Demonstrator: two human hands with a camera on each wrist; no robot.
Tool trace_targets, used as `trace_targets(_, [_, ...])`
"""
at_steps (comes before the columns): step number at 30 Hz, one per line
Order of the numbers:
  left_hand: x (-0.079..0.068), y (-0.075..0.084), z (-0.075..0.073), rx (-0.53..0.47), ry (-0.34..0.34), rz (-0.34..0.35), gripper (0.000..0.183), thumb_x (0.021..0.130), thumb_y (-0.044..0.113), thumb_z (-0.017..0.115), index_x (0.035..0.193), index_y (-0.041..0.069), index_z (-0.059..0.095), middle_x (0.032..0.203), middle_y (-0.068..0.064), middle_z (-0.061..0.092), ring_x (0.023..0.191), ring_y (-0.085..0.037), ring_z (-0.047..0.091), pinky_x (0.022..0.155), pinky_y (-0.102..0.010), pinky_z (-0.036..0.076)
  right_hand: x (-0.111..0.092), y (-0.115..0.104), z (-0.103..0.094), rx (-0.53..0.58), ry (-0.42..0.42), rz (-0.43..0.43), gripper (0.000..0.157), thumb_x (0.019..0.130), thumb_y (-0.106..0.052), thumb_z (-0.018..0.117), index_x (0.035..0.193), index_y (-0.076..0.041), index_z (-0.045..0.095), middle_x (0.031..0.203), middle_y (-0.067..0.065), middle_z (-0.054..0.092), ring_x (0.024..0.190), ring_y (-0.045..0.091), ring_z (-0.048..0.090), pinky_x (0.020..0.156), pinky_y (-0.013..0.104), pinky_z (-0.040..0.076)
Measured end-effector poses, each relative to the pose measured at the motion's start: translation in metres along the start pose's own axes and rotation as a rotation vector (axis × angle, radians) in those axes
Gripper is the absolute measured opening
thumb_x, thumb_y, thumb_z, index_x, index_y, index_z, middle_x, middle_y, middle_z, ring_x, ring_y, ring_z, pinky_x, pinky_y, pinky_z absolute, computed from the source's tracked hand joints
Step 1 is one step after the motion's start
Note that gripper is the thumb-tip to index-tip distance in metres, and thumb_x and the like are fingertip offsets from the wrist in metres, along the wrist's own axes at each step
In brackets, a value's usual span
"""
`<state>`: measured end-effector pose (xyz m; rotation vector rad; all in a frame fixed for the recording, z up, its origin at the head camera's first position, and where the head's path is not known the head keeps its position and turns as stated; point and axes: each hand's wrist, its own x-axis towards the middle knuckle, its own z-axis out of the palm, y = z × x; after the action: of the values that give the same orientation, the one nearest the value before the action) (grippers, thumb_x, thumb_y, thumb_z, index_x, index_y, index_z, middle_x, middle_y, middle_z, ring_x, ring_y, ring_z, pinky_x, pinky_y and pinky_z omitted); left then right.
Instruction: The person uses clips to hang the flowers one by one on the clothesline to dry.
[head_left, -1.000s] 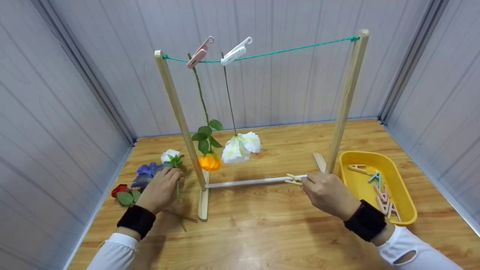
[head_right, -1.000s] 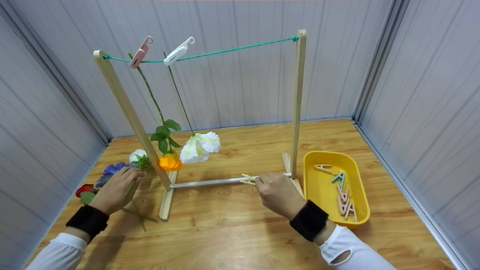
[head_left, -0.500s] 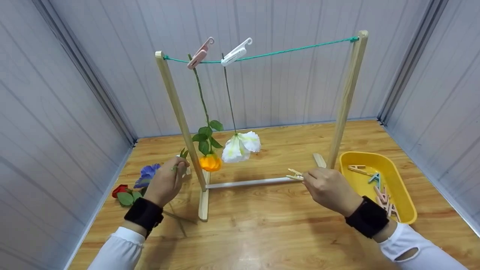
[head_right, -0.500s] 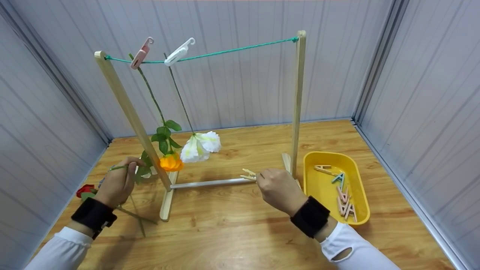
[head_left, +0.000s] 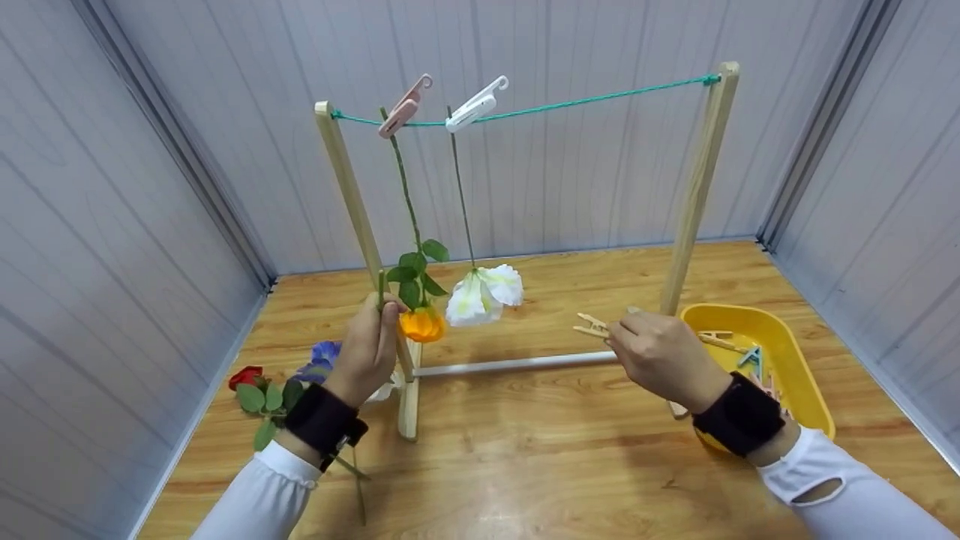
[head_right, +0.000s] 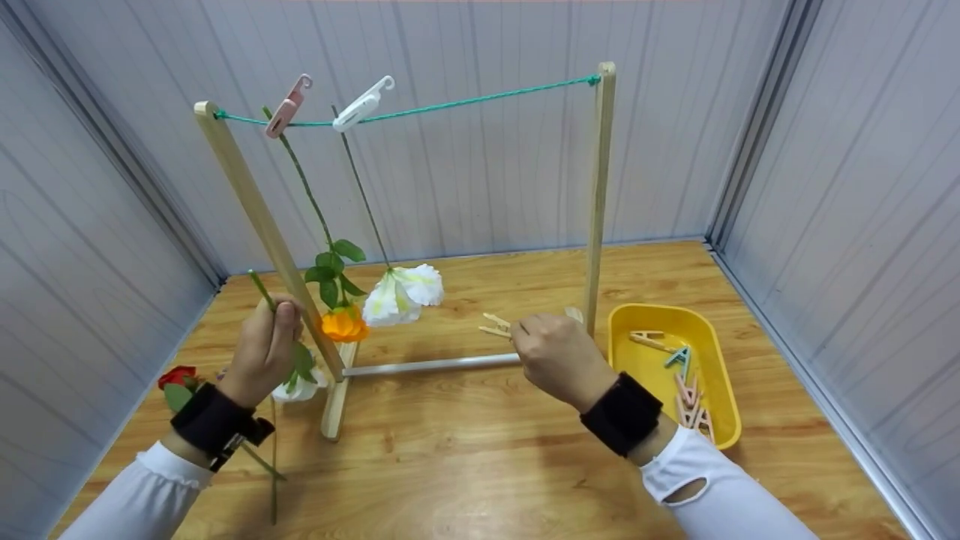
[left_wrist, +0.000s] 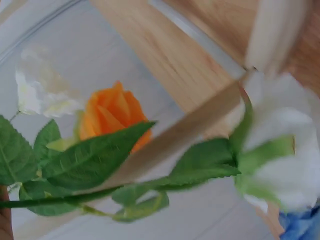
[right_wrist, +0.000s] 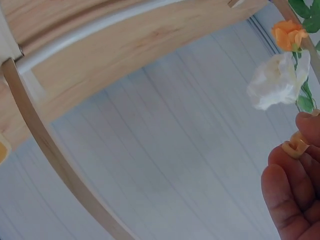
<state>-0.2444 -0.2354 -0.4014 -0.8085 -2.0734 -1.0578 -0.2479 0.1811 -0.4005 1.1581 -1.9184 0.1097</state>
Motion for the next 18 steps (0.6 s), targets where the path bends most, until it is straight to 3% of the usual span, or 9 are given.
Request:
trace_targets(4, [0.008,0.01,0.006,-0.148,0.005,-0.07,0.028,0.116,0.002,0.032,0.105,-0.013,0.054,0.089,-0.003,0.045,0.079,-0.012,0.04,0.075,-0.026,0.037,0.011,0.004,-0.008,-0.002,-0.001,0.008,0.016,0.08,0.004,0.086,0.09,0.004,0.074,0.076,0.012,0.066,0.061,0.023,0.063,0.05,0.034,0.055])
trace_targets(8, [0.016,0.021,0.013,-0.311,0.023,-0.097,0.033,0.117,0.007,0.025,0.102,-0.013,0.048,0.087,-0.001,0.039,0.077,-0.013,0.037,0.072,-0.027,0.033,0.021,0.009,-0.016,0.02,-0.012,0.028,0.019,0.079,0.005,0.087,0.094,0.006,0.075,0.077,0.012,0.066,0.062,0.024,0.062,0.051,0.035,0.055])
trace_targets(13, [0.029,0.035,0.022,-0.407,0.05,-0.128,0.044,0.12,0.021,0.021,0.094,-0.009,0.042,0.078,0.002,0.032,0.066,-0.013,0.029,0.063,-0.027,0.026,0.036,0.016,-0.024,0.044,-0.029,0.056,0.016,0.082,0.004,0.086,0.093,0.004,0.075,0.076,0.011,0.063,0.063,0.024,0.059,0.053,0.035,0.054])
trace_targets(18, [0.043,0.049,0.033,-0.491,0.053,-0.157,0.044,0.118,0.019,0.02,0.091,-0.011,0.038,0.075,0.002,0.033,0.064,-0.011,0.03,0.06,-0.024,0.027,0.052,0.025,-0.031,0.084,-0.04,0.08,0.012,0.085,0.004,0.084,0.093,0.003,0.076,0.076,0.011,0.063,0.062,0.023,0.058,0.053,0.036,0.053])
